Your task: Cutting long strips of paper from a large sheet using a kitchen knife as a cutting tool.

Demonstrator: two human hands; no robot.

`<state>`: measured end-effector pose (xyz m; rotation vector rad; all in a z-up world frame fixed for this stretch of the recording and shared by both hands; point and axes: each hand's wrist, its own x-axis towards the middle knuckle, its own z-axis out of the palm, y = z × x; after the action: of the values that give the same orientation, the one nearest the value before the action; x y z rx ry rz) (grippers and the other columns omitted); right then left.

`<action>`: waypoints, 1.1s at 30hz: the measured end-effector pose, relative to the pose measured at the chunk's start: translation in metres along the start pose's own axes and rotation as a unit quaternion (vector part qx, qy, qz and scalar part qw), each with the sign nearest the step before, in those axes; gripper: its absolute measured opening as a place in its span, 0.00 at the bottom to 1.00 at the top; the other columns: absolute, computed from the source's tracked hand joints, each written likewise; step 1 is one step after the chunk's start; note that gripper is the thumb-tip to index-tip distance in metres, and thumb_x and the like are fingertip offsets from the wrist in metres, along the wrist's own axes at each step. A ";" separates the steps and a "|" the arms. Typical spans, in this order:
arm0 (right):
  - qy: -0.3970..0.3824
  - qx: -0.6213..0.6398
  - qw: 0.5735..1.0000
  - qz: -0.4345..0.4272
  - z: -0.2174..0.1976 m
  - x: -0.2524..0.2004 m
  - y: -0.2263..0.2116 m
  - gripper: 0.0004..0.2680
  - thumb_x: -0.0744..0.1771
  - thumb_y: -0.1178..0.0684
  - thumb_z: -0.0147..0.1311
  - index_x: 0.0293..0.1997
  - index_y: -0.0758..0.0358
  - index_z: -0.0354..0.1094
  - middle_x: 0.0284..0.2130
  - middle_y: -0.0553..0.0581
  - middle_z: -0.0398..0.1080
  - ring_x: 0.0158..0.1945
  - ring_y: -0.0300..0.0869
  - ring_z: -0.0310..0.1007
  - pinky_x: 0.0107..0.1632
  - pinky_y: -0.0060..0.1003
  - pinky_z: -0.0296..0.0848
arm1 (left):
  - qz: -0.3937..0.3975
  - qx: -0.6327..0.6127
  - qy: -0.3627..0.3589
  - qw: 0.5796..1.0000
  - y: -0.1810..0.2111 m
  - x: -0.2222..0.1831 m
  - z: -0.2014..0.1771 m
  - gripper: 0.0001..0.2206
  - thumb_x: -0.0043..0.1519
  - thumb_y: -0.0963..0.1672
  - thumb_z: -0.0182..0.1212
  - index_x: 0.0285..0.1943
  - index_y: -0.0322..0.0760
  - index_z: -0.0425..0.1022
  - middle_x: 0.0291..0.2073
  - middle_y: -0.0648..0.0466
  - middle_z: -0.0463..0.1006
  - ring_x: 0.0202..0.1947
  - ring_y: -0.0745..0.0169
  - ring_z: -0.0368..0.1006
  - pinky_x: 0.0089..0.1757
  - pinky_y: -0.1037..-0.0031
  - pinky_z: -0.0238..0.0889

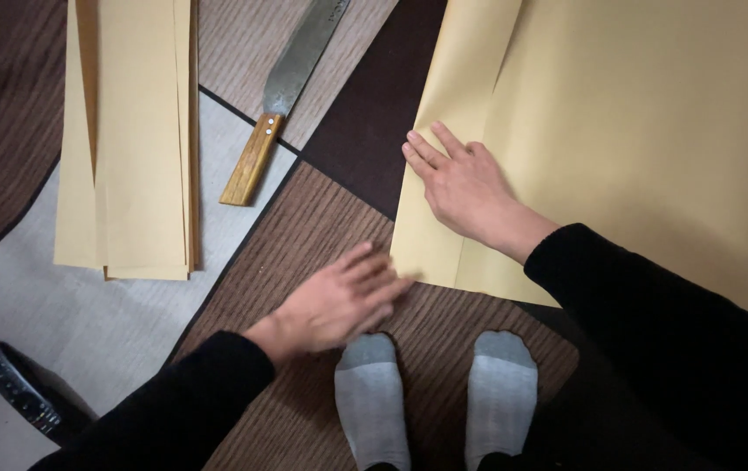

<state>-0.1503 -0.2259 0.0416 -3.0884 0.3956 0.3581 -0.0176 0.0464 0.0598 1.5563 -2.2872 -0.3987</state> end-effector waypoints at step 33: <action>0.046 0.016 0.999 0.015 0.008 0.032 0.038 0.21 0.76 0.42 0.40 0.83 0.39 0.65 0.80 0.40 0.66 0.81 0.55 0.62 0.64 0.57 0.71 | -0.085 0.085 -0.013 0.993 -0.055 0.014 0.025 0.34 0.79 0.59 0.43 0.90 0.43 0.57 0.90 0.50 0.54 0.89 0.53 0.47 0.78 0.41 0.35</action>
<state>-0.1317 -0.2706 0.0274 -3.0777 0.4439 0.2089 0.0126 0.0151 0.0160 1.8471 -2.2668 -0.2753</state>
